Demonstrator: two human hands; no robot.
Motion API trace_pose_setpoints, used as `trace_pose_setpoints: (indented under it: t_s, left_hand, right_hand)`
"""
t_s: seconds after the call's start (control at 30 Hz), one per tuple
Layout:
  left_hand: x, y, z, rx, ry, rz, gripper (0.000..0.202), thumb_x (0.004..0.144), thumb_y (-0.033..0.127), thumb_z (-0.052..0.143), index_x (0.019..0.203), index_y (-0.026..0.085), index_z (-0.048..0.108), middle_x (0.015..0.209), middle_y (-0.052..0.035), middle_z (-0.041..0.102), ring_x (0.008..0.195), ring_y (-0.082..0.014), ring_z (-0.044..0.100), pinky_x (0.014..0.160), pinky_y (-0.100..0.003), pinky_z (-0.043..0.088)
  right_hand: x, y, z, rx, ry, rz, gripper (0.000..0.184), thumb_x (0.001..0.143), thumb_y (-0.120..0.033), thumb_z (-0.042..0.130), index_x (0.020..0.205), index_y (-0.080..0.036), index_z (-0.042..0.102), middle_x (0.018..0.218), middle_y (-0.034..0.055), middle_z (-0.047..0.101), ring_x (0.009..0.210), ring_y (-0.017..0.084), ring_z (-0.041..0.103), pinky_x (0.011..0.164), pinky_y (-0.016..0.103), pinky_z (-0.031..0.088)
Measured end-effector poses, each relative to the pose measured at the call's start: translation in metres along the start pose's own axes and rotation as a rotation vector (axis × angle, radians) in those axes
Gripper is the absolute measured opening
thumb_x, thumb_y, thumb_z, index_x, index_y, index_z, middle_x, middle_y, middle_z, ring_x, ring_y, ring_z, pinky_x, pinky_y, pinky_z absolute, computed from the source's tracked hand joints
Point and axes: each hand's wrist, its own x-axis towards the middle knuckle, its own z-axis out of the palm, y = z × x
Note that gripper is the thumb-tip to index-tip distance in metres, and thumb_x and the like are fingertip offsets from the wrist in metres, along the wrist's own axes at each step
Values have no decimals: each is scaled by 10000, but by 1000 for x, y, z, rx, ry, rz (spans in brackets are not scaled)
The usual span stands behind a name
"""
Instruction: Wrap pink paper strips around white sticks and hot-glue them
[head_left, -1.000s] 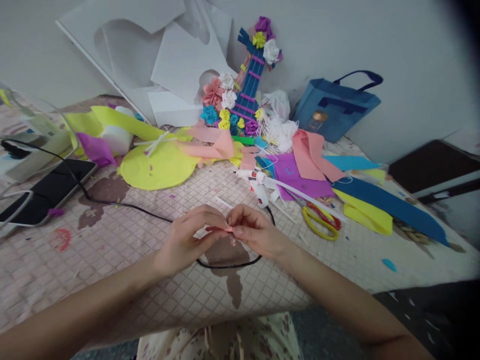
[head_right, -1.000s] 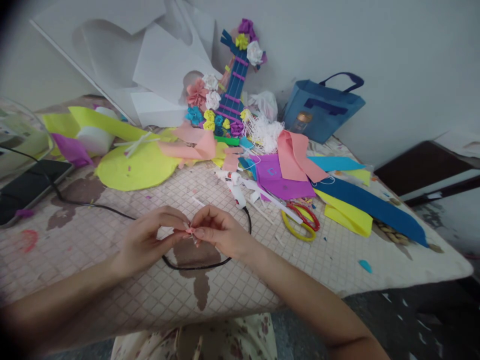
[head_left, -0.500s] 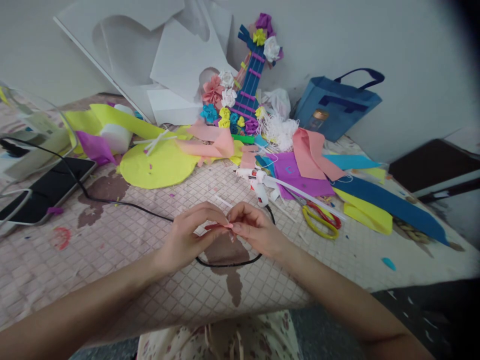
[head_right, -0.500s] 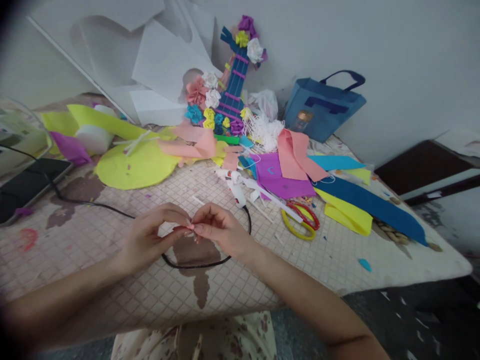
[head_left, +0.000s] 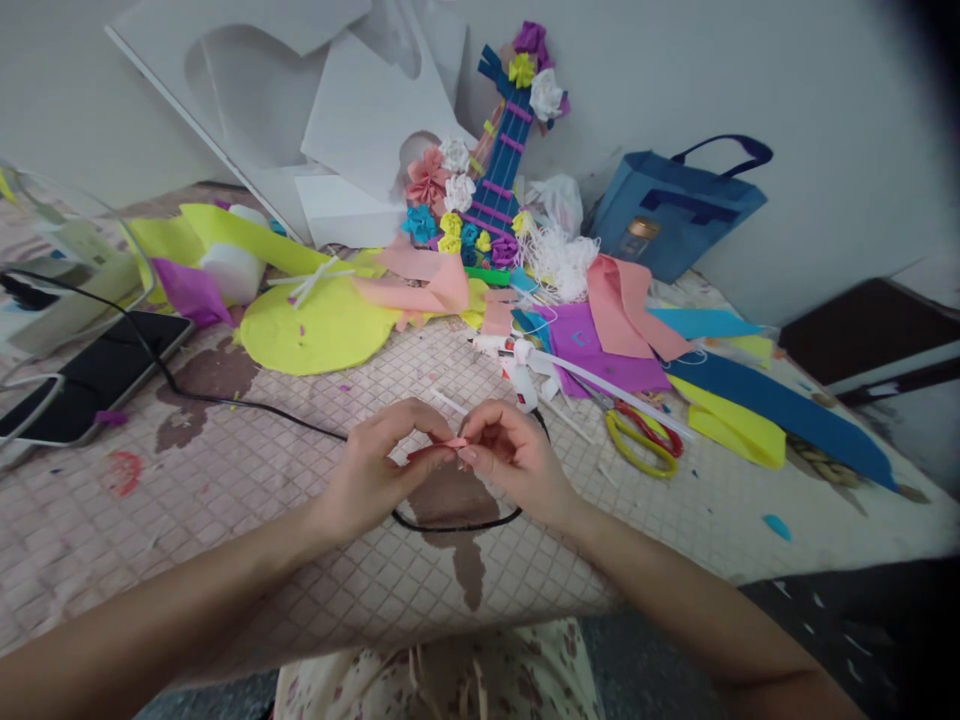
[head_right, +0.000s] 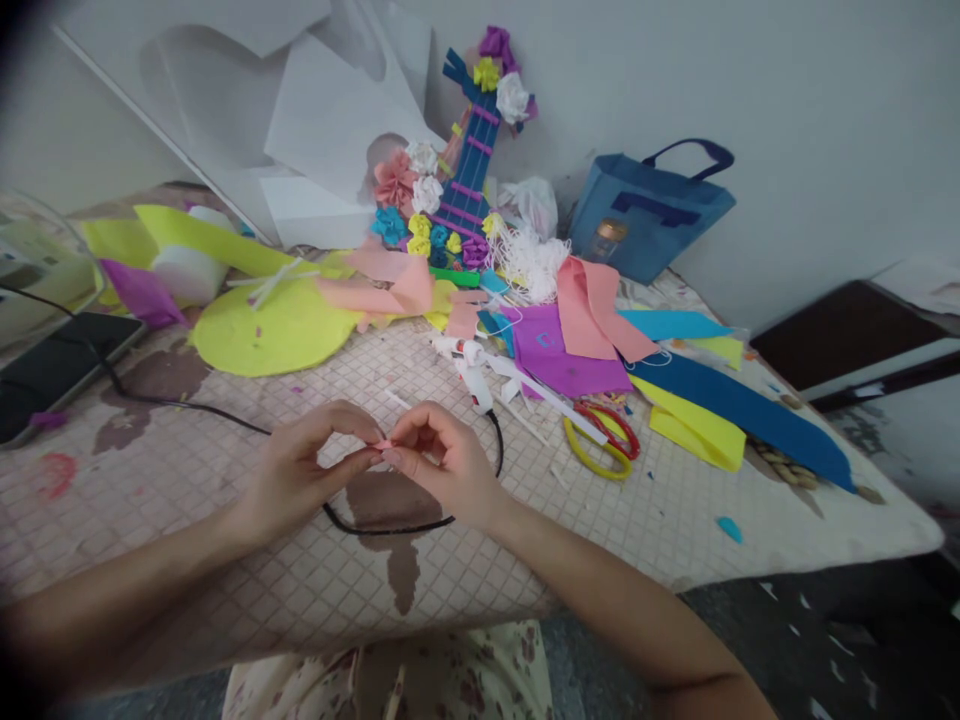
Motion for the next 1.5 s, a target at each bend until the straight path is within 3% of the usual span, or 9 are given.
trace_pose_setpoints:
  t_s: [0.13,0.27,0.5,0.7,0.87,1.27,1.5]
  left_hand:
    - [-2,-2,1,10,-12,17,81,811,108,628,859,173,616,789,-10,643,748,-116,605,674,-236,493]
    - [-4,-5,2,1,-14,35,86,805,112,640,862,169,611,800,-14,649,764,-120,609,699,-244,494]
    - [-3,-4,2,-87,-60,-217,88,817,235,649,849,158,623,793,-31,655,757,-140,617,700,-271,497]
    - [-2,-3,3,-205,-7,-268,99,804,230,662,838,151,613,782,-39,652,737,-138,616,673,-264,511]
    - [-2,-3,4,-197,0,-271,91,792,212,669,828,152,611,773,-27,641,732,-130,608,685,-262,508]
    - [-3,-3,5,-164,-112,-299,91,820,232,636,855,150,613,782,-27,664,734,-132,621,681,-259,508]
    - [-3,-4,2,-10,-27,-118,28,829,186,629,849,168,621,786,-18,635,747,-124,591,682,-249,482]
  right_hand:
    - [-1,-3,0,-107,16,-48,91,832,-259,635,855,-204,566,783,-4,565,712,113,562,660,256,464]
    - [1,-4,-1,-77,-1,45,160,858,-331,599,806,-189,547,688,-17,555,621,104,546,596,247,450]
    - [4,2,-3,110,19,114,177,861,-352,597,826,-182,566,681,-19,592,590,92,563,578,236,479]
    - [5,8,-4,247,18,159,166,833,-324,637,917,-201,565,800,-7,631,626,96,594,598,253,515]
    - [3,2,-2,65,34,70,117,809,-276,662,879,-201,606,830,7,625,674,99,570,602,240,490]
    - [0,-3,-1,-244,110,-57,109,877,-293,573,829,-199,599,800,16,598,690,118,553,614,259,458]
    - [1,-2,-1,19,28,-17,136,842,-283,624,921,-224,530,805,-4,577,681,112,559,632,267,487]
